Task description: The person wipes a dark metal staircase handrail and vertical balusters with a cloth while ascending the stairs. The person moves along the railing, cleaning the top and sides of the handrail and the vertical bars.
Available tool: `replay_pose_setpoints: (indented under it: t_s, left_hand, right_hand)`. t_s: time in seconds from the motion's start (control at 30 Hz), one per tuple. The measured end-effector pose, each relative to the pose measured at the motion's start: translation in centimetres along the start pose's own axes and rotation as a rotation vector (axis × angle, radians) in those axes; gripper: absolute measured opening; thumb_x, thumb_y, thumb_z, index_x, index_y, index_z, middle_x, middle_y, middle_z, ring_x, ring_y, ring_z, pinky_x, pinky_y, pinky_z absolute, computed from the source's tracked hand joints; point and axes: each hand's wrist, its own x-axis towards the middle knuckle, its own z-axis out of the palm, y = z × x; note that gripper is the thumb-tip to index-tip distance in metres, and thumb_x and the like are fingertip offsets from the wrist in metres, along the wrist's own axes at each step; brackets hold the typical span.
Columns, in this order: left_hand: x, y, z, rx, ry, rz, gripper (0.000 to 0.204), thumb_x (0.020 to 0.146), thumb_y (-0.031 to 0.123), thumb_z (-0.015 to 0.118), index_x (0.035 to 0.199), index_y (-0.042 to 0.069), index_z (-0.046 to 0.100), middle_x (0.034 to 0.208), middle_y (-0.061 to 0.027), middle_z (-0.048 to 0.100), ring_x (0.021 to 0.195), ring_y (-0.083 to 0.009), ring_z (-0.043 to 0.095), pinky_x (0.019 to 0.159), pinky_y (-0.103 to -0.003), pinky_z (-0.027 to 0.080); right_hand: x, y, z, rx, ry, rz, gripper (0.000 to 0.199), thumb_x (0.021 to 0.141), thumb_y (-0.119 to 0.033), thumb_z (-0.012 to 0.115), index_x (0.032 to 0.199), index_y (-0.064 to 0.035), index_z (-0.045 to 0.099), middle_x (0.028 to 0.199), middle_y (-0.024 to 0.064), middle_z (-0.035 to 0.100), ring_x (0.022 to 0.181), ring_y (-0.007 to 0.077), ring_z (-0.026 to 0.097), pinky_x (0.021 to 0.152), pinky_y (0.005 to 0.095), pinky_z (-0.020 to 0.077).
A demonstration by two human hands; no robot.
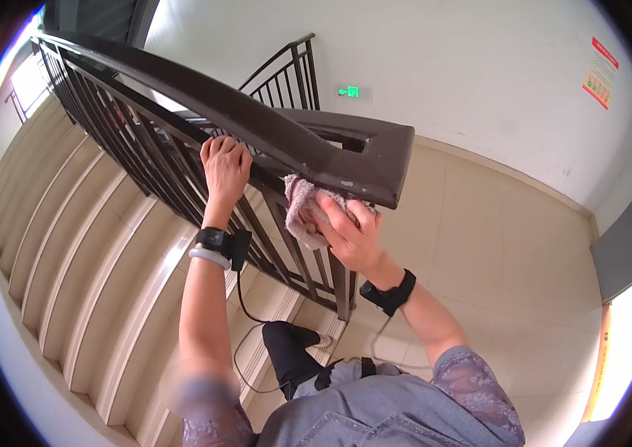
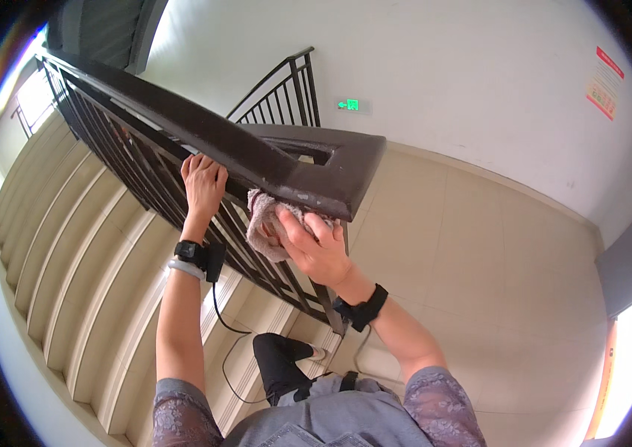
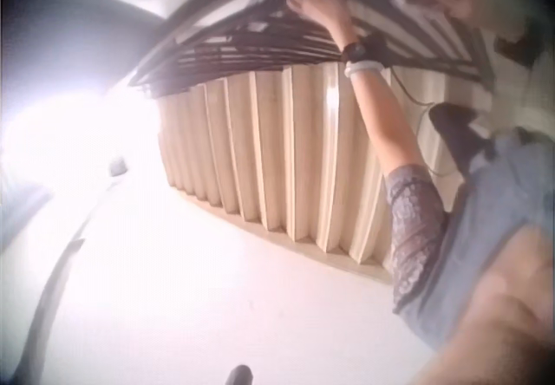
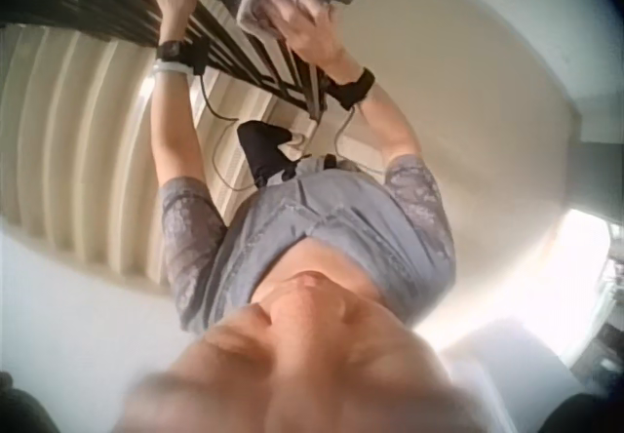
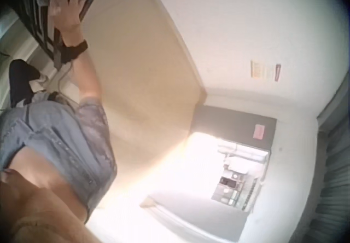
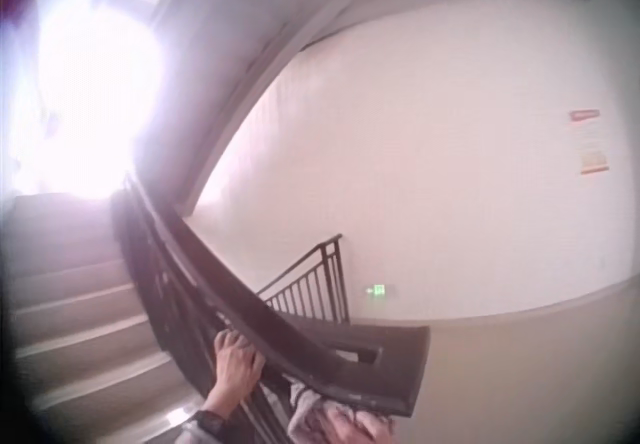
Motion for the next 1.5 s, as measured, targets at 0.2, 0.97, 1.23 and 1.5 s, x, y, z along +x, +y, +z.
replay_pose_setpoints:
  t_s: [0.2,0.97,1.23,1.5]
  left_hand:
    - [-0.3,-0.1,-0.7,0.043,-0.104,-0.059,0.025,0.091,0.021,0.054,0.096,0.004,0.071,0.109,-0.0065,0.066,0.117,-0.0247,0.053,0.11,-0.044,0.028]
    - [-1.1,0.9,-0.9,-0.111,0.027,-0.125,0.012,0.089,0.016,0.062,0.095,0.006,0.059,0.099,-0.0082,0.055,0.108,-0.0266,0.051,0.11,-0.046,0.028]
    - [0.5,9.8,-8.8,-0.661,0.476,-0.185,0.029,0.097,0.028,0.056,0.11,0.003,0.048,0.131,-0.018,0.047,0.13,-0.0343,0.043,0.11,-0.046,0.031]
    - [4.8,12.2,-10.2,-0.519,-0.222,0.169,0.059,0.089,0.057,0.053,0.125,0.012,0.062,0.135,-0.0114,0.056,0.132,-0.0349,0.046,0.106,-0.047,0.034]
  right_hand:
    - [-15.1,-4.8,2.3,0.235,-0.451,-0.22,0.034,0.082,-0.017,0.061,0.112,-0.0028,0.067,0.125,0.0018,0.053,0.112,0.0208,0.05,0.082,0.0389,0.0459]
    - [8.7,1.8,-7.7,0.105,-0.354,0.225,0.041,0.076,-0.026,0.08,0.113,-0.0119,0.068,0.122,0.0095,0.058,0.12,0.0349,0.045,0.091,0.0488,0.0326]
    - [15.7,-0.4,4.2,0.112,-0.253,0.222,0.022,0.071,-0.022,0.072,0.086,-0.0082,0.067,0.095,0.0099,0.063,0.099,0.0304,0.052,0.081,0.0465,0.0341]
    - [11.7,5.4,-2.3,0.734,-0.512,0.191,0.049,0.084,-0.021,0.069,0.13,-0.0081,0.059,0.132,0.0144,0.055,0.121,0.0355,0.049,0.098,0.0511,0.0405]
